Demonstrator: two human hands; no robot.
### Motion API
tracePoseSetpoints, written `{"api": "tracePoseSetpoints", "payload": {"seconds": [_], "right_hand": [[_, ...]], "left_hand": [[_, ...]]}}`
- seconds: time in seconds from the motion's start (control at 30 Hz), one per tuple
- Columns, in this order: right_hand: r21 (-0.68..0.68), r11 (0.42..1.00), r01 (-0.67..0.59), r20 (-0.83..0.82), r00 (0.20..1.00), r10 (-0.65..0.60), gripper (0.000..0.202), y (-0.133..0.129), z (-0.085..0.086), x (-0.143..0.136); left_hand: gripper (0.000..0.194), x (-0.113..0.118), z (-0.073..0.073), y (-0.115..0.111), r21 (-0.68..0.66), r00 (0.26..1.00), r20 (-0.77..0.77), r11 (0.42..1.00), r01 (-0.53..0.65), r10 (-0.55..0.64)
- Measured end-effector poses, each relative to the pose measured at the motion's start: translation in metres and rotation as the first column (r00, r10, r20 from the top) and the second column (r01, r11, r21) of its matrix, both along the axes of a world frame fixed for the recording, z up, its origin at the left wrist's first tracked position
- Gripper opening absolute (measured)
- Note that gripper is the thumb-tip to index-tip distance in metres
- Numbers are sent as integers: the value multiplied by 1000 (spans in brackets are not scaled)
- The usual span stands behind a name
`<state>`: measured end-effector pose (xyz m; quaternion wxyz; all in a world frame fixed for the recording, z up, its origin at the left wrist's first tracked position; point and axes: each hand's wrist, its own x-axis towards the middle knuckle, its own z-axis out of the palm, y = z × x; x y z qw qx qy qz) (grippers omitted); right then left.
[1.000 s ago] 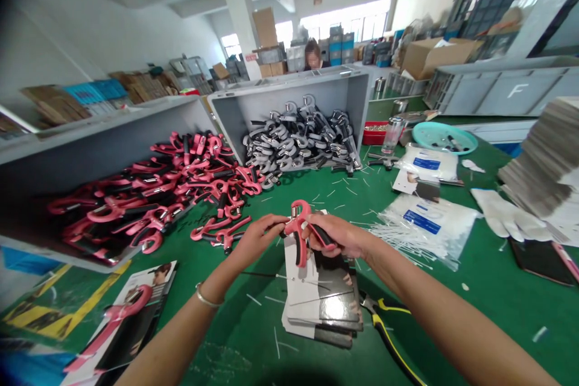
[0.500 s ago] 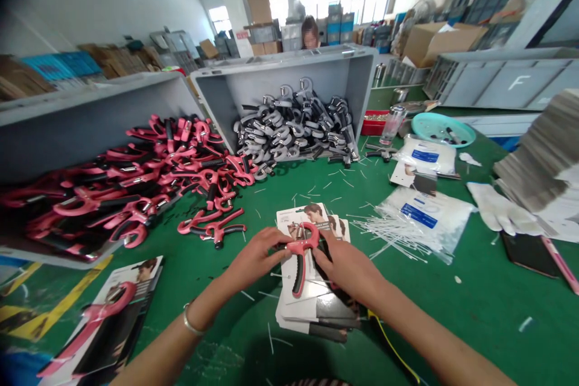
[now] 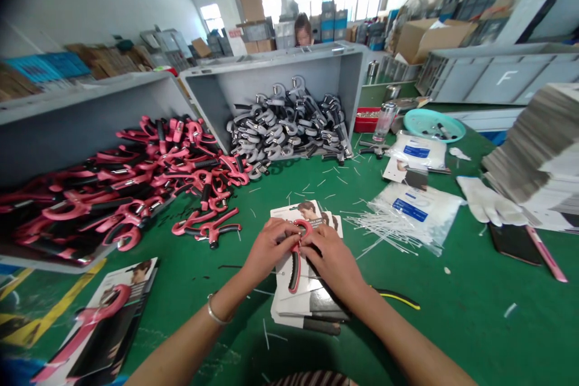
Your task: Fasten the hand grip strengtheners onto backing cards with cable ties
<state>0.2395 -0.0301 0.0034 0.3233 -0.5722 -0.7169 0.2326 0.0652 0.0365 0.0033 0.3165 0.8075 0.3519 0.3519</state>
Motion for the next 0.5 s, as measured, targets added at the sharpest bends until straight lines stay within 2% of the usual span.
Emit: {"api": "tracePoseSetpoints", "payload": {"seconds": [0.13, 0.23, 0.37, 0.5], "right_hand": [[89, 995, 37, -135, 991, -25, 14, 10, -2, -2], [135, 989, 63, -224, 974, -32, 13, 12, -4, 0], [55, 997, 59, -217, 975, -46, 14, 8, -7, 5], [-12, 999, -50, -157, 986, 48, 15, 6, -8, 7]], "left_hand": [[11, 0, -3, -6, 76, 997, -22, 994, -78, 80], [8, -1, -6, -2, 42, 996, 5, 995, -86, 86], [10, -1, -10, -1, -16, 995, 62, 997, -77, 78], [10, -1, -11, -3, -30, 995, 69, 997, -74, 76]]}}
